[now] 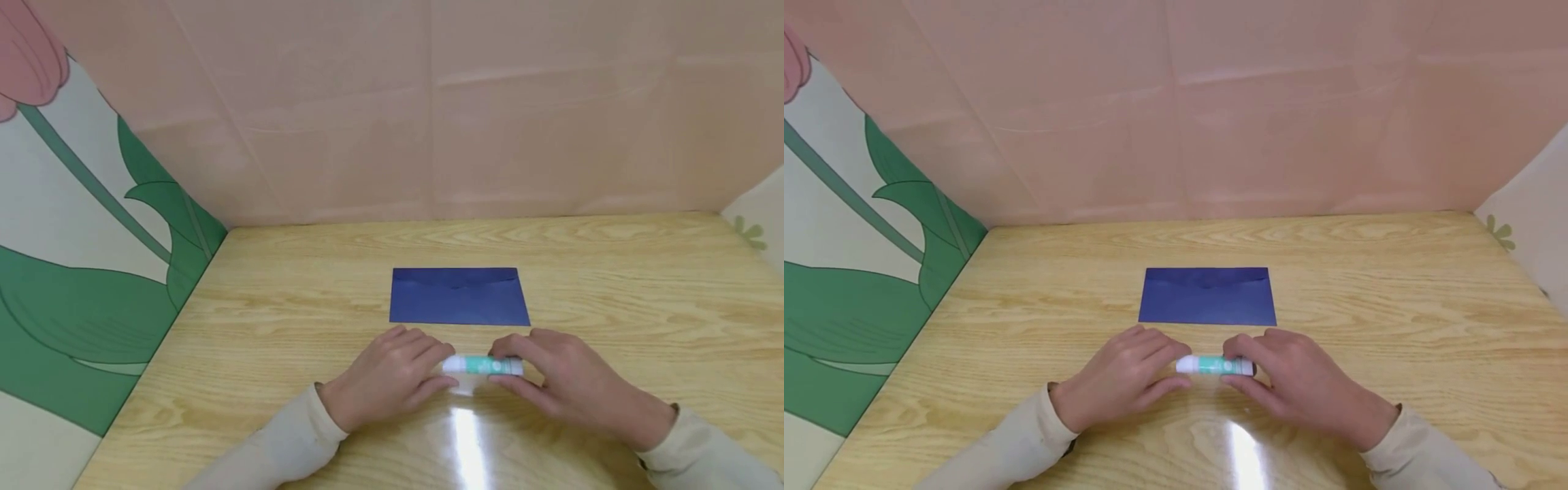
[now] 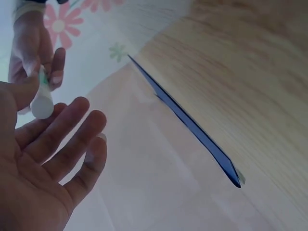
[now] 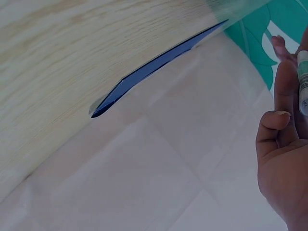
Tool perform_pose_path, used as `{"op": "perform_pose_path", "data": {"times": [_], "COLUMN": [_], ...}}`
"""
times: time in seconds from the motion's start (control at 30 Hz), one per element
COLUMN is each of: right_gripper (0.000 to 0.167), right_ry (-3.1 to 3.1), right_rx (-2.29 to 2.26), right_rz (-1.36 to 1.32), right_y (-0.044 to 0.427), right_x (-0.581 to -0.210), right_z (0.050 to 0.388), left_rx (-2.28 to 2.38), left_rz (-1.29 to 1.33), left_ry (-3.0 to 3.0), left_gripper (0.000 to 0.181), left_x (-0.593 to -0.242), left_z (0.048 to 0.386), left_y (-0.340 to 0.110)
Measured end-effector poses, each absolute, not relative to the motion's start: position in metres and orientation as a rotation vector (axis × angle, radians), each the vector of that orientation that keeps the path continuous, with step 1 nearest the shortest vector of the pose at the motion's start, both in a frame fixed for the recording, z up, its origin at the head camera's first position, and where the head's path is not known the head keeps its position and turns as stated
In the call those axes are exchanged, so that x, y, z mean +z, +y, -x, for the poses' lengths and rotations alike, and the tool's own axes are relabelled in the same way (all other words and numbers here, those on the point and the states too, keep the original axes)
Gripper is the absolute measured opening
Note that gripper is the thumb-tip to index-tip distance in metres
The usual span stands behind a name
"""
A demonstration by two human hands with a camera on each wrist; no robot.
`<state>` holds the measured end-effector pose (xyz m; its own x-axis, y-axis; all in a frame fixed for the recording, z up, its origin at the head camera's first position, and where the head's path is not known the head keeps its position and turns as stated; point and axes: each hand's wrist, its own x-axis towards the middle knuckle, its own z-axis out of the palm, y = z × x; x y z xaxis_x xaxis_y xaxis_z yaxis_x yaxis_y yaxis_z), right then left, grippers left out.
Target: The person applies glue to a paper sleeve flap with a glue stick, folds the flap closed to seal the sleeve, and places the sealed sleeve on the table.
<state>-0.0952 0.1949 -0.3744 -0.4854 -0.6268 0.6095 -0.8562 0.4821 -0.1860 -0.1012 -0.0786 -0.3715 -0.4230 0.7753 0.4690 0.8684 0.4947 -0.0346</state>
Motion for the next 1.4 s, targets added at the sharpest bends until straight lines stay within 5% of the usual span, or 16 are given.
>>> {"op": "perform_pose_path", "data": {"times": [0.43,0.6,1.4], "right_gripper": [0.025,0.037,0.023], "right_ry": [-2.320,-2.375,-2.229], "right_rx": [0.641,0.623,0.672], "right_rz": [-1.227,-1.218,-1.338], "right_y": [0.1950,0.1959,0.1947], "right_x": [-0.3743,-0.3752,-0.3765], "right_z": [0.0937,0.0936,0.0936], "left_rx": [-0.022,-0.001,0.002], "left_rz": [1.355,1.350,1.489], "left_ry": [-2.412,-2.417,-2.430], "left_gripper": [0.028,0.029,0.027], "left_x": [-0.3744,-0.3746,-0.3771], "left_z": [0.0995,0.1002,0.0991], "left_y": [-0.0762,-0.0777,-0.0784]}}
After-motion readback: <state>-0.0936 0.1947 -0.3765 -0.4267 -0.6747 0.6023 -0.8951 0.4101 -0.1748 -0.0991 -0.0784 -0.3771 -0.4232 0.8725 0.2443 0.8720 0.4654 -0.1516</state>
